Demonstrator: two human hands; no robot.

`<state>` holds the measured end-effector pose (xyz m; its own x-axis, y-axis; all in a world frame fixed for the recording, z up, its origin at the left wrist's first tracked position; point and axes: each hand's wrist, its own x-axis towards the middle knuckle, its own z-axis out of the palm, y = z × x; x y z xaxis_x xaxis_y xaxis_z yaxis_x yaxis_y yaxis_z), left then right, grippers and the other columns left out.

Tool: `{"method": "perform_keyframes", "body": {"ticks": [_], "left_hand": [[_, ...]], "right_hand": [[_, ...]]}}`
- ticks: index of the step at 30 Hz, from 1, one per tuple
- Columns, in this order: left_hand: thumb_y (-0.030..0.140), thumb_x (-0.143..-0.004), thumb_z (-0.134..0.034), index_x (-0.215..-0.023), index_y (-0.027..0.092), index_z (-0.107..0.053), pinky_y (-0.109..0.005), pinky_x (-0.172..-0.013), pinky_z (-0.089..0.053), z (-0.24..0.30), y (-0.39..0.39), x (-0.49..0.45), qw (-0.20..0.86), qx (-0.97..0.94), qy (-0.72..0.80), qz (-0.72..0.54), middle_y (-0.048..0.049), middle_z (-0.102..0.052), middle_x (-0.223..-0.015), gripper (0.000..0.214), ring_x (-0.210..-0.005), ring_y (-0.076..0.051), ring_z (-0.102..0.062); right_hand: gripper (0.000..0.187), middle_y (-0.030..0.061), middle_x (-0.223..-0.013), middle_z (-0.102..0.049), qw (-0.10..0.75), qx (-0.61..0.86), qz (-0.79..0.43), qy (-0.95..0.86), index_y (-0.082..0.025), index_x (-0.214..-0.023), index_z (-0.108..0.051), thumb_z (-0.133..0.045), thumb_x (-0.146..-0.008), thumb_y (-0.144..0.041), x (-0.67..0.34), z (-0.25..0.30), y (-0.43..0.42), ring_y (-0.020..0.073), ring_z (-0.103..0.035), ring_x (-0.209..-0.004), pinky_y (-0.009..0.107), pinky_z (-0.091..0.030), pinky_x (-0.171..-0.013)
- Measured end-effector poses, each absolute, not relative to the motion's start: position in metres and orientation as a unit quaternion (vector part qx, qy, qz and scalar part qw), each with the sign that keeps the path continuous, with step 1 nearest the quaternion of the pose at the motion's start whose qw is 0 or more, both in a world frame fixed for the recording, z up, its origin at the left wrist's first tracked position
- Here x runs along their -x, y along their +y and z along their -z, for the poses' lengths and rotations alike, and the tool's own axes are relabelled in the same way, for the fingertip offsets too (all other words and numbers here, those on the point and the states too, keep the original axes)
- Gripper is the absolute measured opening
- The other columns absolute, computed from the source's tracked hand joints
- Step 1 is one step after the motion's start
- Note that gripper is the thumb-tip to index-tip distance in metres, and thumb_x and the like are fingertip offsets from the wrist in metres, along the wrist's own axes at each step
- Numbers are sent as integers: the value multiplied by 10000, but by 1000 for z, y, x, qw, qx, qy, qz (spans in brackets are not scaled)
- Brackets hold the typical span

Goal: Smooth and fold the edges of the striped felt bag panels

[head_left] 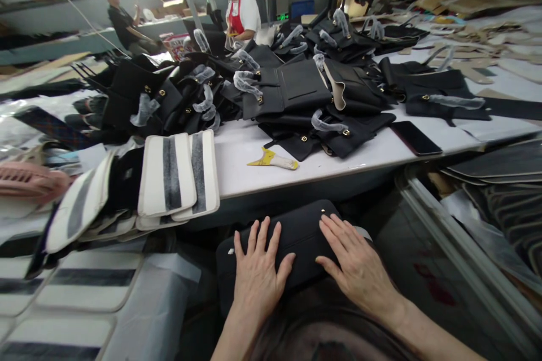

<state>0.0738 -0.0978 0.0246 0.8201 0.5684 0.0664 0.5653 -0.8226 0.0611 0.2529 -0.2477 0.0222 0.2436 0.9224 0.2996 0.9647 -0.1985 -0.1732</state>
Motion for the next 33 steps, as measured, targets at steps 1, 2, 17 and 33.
{"method": "perform_keyframes", "body": {"ticks": [1, 2, 17, 33], "left_hand": [[520, -944, -397, -1480, 273, -345, -637, -1151, -126, -25, -97, -74, 23, -952, 303, -46, -61, -279, -1580, 592, -1434, -312, -272], [518, -942, -405, -1477, 259, -353, -622, -1154, -141, -25, -97, -74, 26, -949, 309, -51, -73, -302, -1571, 597, -1423, -308, -297], [421, -873, -585, -1199, 250, -634, -415, -1000, -458, -45, -32, -54, 226, -898, 374, -49, -44, -653, -1247, 372, -1143, -244, -600], [427, -817, -659, -1072, 186, -627, -293, -814, -514, -14, -33, 3, 524, -641, 497, -259, -47, -702, -993, 352, -927, -200, -663]], "right_hand": [[607, 117, -1513, -396, 141, 765, 63, -626, -114, -1455, -369, -491, -956, -438, -253, -20, -245, 271, -314, -1413, 453, -326, -1141], [623, 110, -1530, -370, 124, 760, 62, -635, -118, -1467, -356, -481, -957, -455, -254, -17, -242, 274, -294, -1424, 460, -323, -1142], [581, 127, -1442, -493, 146, 780, 30, -608, -148, -1408, -466, -516, -922, -461, -296, -16, -200, 324, -395, -1361, 539, -330, -1115], [615, 68, -1022, -724, 291, 846, -188, -405, -242, -1209, -633, -587, -772, -673, -336, 5, -199, 273, -692, -777, 402, -559, -764]]}}
